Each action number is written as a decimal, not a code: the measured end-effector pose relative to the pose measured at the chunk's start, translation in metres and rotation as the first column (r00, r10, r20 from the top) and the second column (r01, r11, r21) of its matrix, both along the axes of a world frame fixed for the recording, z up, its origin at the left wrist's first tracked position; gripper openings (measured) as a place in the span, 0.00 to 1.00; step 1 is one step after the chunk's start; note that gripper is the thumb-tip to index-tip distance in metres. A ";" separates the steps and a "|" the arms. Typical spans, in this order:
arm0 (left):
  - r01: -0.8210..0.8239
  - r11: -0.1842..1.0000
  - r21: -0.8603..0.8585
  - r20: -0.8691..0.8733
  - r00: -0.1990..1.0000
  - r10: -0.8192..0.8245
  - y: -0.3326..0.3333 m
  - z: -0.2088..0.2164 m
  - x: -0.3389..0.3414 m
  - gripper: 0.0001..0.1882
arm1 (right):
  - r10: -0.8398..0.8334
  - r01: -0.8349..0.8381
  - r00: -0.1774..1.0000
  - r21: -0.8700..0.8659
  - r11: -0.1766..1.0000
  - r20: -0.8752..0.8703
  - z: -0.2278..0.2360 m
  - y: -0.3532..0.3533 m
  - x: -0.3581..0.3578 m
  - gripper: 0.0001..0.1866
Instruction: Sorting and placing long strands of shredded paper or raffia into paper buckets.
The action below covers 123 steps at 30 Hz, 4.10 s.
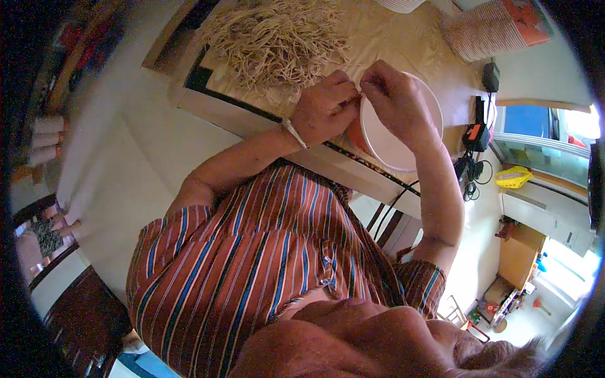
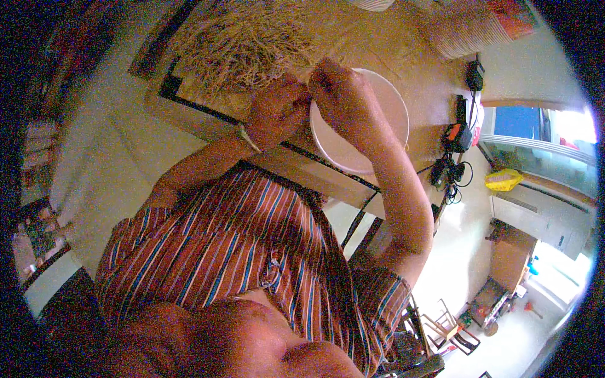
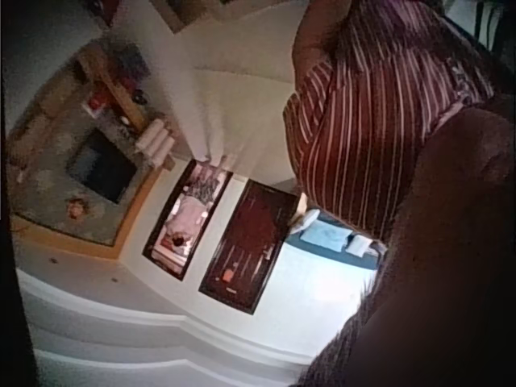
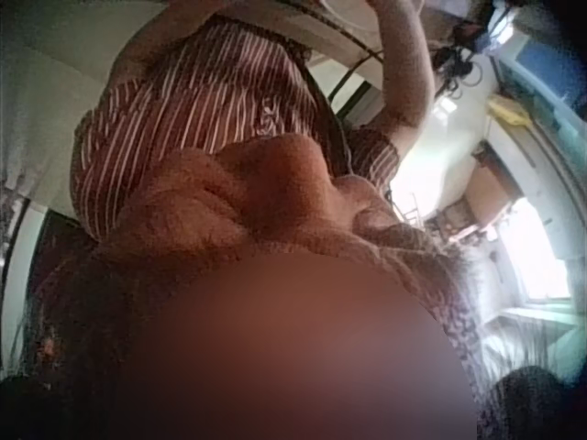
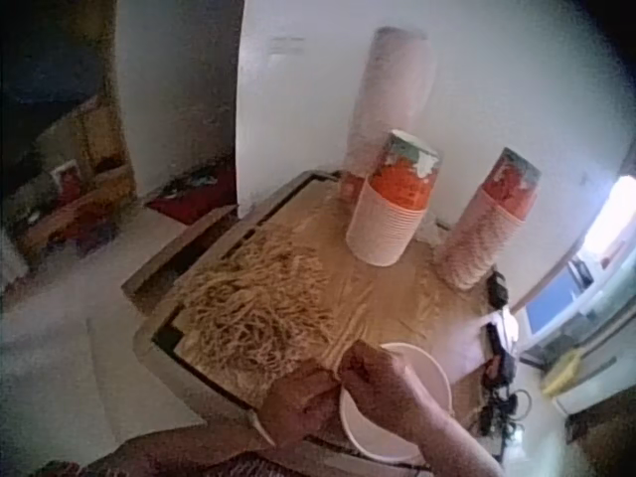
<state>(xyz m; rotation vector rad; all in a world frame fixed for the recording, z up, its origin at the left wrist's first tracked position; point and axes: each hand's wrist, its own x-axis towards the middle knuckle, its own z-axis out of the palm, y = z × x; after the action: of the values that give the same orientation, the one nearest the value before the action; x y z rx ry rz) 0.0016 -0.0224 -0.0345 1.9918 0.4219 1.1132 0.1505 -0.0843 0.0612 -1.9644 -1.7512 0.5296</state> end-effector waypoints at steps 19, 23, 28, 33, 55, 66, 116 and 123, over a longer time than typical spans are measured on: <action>0.033 0.991 0.130 -0.074 0.997 -0.024 -0.001 -0.003 0.000 0.09 | 0.003 0.030 0.960 0.114 0.993 -0.282 -0.026 -0.004 0.011 0.07; 0.070 0.997 -0.015 -0.066 0.995 -0.070 -0.002 -0.009 -0.002 0.08 | -0.051 0.044 0.945 -0.029 0.999 -0.322 -0.008 -0.001 0.010 0.09; 0.024 0.996 -0.088 -0.090 0.995 -0.032 -0.005 -0.011 -0.005 0.08 | -0.144 0.099 0.856 -0.115 0.988 -0.497 -0.001 -0.001 0.010 0.07; -0.021 0.990 -0.142 -0.105 0.994 0.006 0.011 -0.015 -0.014 0.07 | -0.111 0.067 0.828 -0.099 0.993 -0.549 -0.005 -0.002 0.019 0.07; 0.301 0.924 -0.237 0.131 0.952 -0.277 0.027 0.000 0.013 0.05 | -0.067 0.050 0.927 -0.055 0.997 -0.370 0.010 0.001 0.018 0.11; 0.272 0.957 -0.101 0.056 0.962 -0.267 0.026 0.007 0.008 0.05 | 0.052 0.010 0.911 0.147 0.989 -0.409 0.010 0.005 0.011 0.11; 0.358 0.905 -0.230 -0.119 0.913 -0.391 0.034 0.024 0.014 0.08 | 0.002 0.016 0.984 0.098 0.995 -0.178 0.073 -0.009 0.008 0.09; 0.253 0.927 -0.277 -0.145 0.943 -0.301 0.025 0.029 0.023 0.18 | -0.064 0.064 0.987 -0.003 0.998 -0.149 0.075 -0.019 0.022 0.08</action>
<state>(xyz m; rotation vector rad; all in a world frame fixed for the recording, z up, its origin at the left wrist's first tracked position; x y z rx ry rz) 0.0243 0.0030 -0.0052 1.8607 0.3444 0.6635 0.1726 -0.1029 0.1365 -1.9200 -1.5914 0.6350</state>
